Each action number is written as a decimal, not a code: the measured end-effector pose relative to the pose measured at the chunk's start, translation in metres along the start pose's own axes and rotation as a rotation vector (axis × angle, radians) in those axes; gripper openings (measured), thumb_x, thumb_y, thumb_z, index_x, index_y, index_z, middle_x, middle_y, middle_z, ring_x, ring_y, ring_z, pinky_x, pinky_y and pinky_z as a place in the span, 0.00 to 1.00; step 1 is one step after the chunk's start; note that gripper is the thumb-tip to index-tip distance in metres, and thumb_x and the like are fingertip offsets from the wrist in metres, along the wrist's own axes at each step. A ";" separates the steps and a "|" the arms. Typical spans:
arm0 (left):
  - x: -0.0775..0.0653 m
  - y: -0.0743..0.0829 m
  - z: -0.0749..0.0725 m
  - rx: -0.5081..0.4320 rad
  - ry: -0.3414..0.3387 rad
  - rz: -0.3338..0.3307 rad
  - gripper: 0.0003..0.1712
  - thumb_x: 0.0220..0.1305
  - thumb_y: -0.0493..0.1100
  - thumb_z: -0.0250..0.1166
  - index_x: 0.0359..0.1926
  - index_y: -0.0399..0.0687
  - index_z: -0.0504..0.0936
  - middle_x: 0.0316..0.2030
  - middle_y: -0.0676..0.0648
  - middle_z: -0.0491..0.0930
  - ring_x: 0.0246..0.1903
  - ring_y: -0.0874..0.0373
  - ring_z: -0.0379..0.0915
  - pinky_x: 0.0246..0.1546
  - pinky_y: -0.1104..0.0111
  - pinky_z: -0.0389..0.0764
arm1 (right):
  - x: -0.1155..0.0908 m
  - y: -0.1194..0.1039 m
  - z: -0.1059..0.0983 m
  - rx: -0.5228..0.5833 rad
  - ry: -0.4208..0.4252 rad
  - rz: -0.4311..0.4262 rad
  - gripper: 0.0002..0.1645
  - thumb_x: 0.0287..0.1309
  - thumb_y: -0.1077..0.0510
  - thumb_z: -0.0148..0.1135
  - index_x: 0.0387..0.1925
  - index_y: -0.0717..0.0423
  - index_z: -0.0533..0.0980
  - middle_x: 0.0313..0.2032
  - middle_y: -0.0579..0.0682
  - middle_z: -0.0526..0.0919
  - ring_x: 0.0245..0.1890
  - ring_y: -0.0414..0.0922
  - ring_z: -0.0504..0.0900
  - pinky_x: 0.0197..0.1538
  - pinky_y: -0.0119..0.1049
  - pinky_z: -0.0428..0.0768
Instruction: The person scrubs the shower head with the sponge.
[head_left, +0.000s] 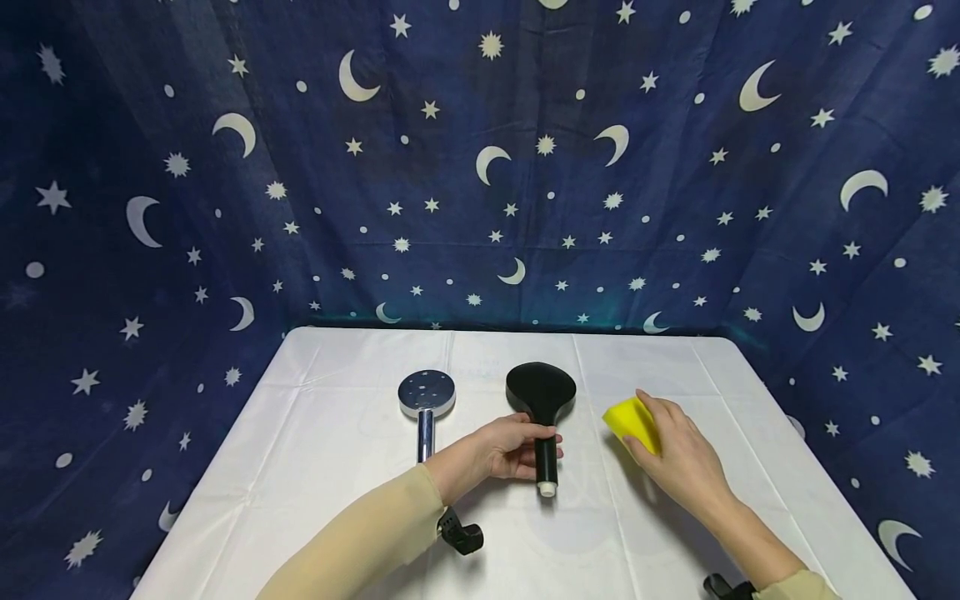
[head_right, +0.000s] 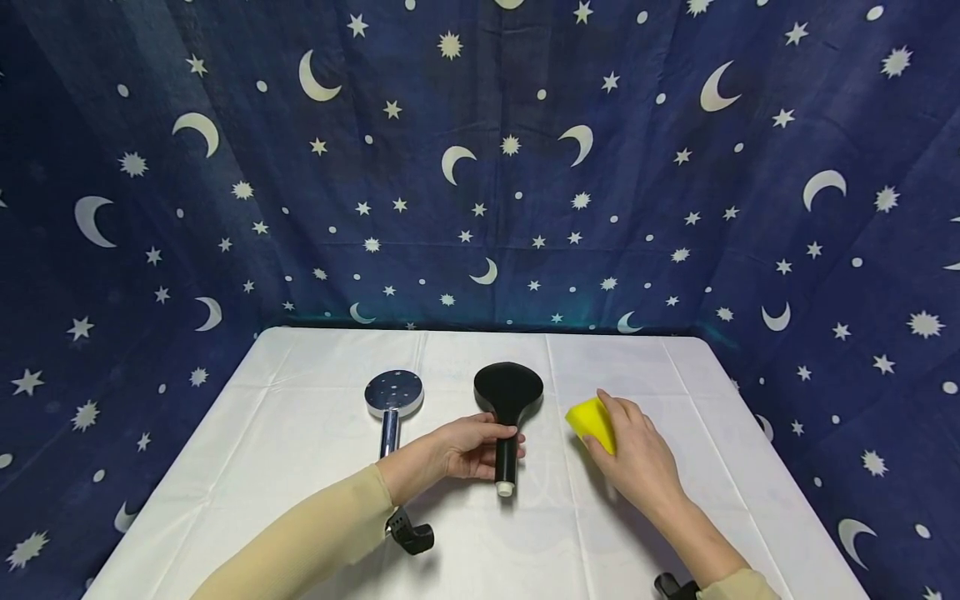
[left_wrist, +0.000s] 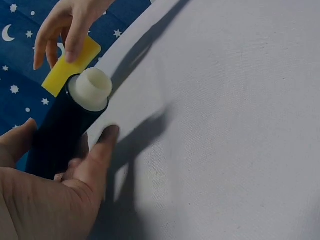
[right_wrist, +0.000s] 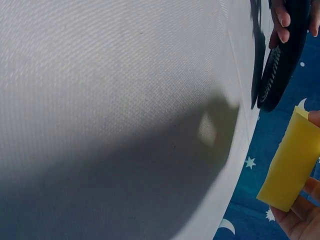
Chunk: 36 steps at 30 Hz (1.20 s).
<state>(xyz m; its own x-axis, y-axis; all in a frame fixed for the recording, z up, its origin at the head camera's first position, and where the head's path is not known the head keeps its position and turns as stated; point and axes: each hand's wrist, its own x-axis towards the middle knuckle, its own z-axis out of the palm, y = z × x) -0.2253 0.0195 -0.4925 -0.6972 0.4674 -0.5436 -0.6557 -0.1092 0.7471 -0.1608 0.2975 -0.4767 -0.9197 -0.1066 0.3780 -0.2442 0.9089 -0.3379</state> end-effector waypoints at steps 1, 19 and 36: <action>0.001 0.000 -0.001 0.000 -0.005 -0.002 0.23 0.68 0.39 0.69 0.56 0.49 0.67 0.50 0.43 0.86 0.46 0.48 0.86 0.45 0.47 0.85 | 0.000 0.000 0.000 0.000 0.000 0.001 0.46 0.58 0.53 0.74 0.74 0.55 0.65 0.61 0.64 0.74 0.53 0.61 0.76 0.45 0.57 0.77; -0.008 -0.006 -0.008 0.036 -0.107 0.120 0.28 0.70 0.41 0.68 0.67 0.54 0.70 0.54 0.47 0.85 0.47 0.51 0.86 0.29 0.63 0.87 | 0.016 -0.019 0.003 0.055 0.023 -0.049 0.42 0.61 0.52 0.72 0.74 0.51 0.66 0.61 0.61 0.74 0.55 0.60 0.75 0.49 0.60 0.77; -0.037 -0.003 -0.005 0.149 -0.289 0.212 0.39 0.70 0.40 0.68 0.77 0.58 0.62 0.60 0.38 0.80 0.50 0.46 0.84 0.39 0.61 0.87 | 0.059 -0.043 0.011 0.065 0.069 -0.308 0.31 0.64 0.59 0.69 0.69 0.47 0.75 0.66 0.60 0.73 0.62 0.63 0.71 0.61 0.64 0.70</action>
<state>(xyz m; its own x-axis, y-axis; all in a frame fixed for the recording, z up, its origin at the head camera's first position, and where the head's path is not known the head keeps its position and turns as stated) -0.1987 -0.0021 -0.4764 -0.6889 0.6780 -0.2566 -0.4413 -0.1114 0.8904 -0.2080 0.2478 -0.4499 -0.7769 -0.3436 0.5276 -0.5292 0.8103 -0.2516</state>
